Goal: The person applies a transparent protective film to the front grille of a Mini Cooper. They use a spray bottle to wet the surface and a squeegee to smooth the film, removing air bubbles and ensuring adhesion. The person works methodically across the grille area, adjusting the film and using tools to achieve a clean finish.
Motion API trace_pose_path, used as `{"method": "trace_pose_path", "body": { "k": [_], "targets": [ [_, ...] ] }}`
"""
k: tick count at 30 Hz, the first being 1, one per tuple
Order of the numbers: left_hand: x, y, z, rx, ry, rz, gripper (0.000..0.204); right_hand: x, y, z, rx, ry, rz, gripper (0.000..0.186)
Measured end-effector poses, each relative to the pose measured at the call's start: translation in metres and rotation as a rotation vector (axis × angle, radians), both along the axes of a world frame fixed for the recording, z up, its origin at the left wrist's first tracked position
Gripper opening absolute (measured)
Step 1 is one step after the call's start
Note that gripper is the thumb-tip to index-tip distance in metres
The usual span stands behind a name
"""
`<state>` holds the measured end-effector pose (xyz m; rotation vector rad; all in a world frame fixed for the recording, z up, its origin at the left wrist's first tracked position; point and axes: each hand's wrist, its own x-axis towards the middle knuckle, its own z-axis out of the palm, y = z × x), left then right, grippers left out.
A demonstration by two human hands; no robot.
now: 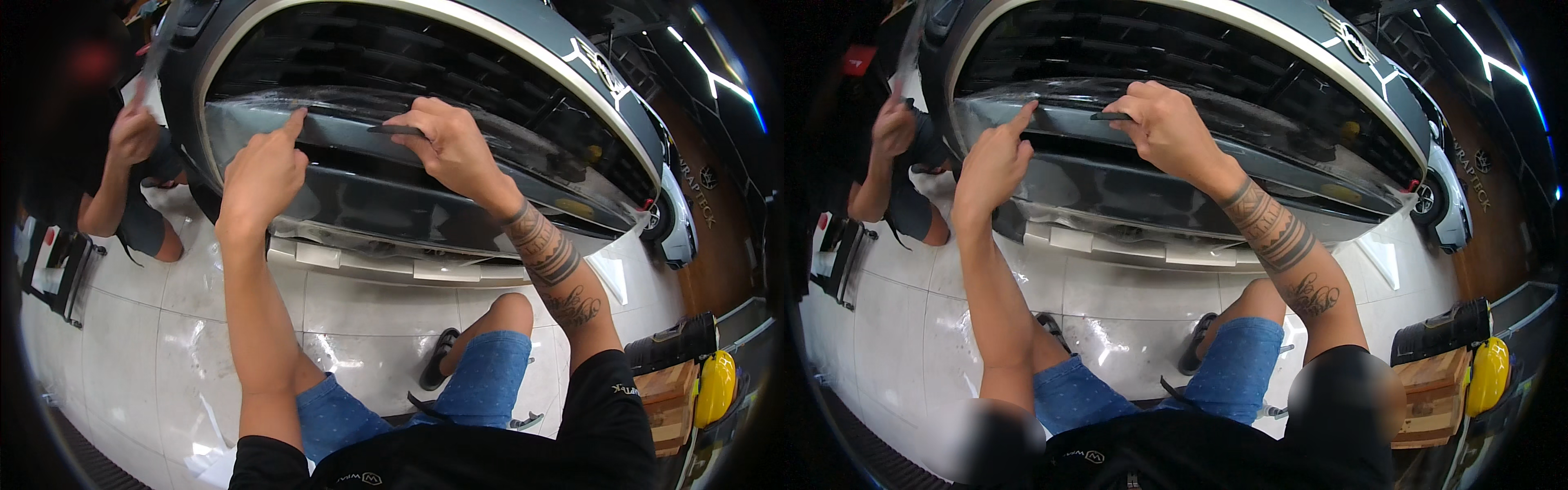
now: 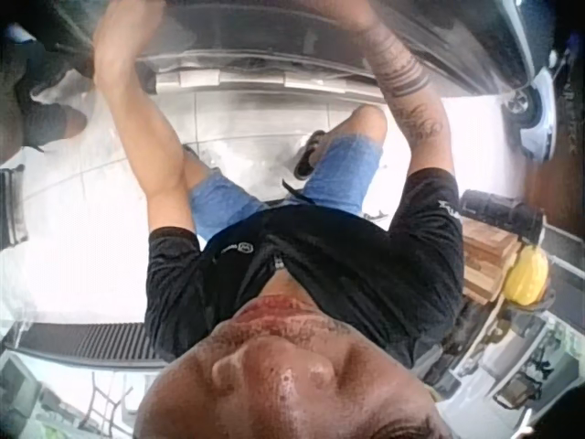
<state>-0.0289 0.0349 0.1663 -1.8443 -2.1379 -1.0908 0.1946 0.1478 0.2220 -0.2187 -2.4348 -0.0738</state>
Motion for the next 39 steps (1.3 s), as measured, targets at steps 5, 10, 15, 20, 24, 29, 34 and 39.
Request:
{"method": "trace_pose_path", "body": {
  "k": [5,10,15,20,24,29,34,39],
  "targets": [
    [0.002,-0.004,0.001,-0.010,-0.015,-0.015,0.058,0.005,-0.008,-0.009,0.176,-0.073,-0.120,0.019],
    [-0.001,0.001,-0.008,-0.008,0.047,-0.016,0.062,-0.023,-0.013,-0.014,0.298,-0.086,-0.322,0.012],
    [-0.009,0.008,-0.007,-0.059,0.101,-0.035,0.057,-0.040,-0.039,-0.015,0.252,-0.070,-0.508,0.007],
    [-0.004,0.006,-0.002,-0.138,0.065,0.019,0.057,0.097,-0.011,-0.025,0.203,0.016,-0.581,0.006],
    [-0.009,0.001,-0.005,-0.035,0.144,-0.024,0.057,0.217,0.002,-0.014,0.219,-0.034,-0.715,0.018],
    [0.027,-0.007,0.026,-0.324,0.099,0.152,0.058,0.260,0.015,-0.018,0.136,-0.093,-0.671,0.033],
    [0.012,-0.004,0.007,-0.151,0.068,0.093,0.062,0.219,-0.001,-0.010,0.082,-0.040,-0.535,0.031],
    [0.017,-0.014,0.014,-0.242,0.021,0.066,0.066,0.207,-0.002,-0.010,0.071,-0.051,-0.567,0.039]
  ]
}}
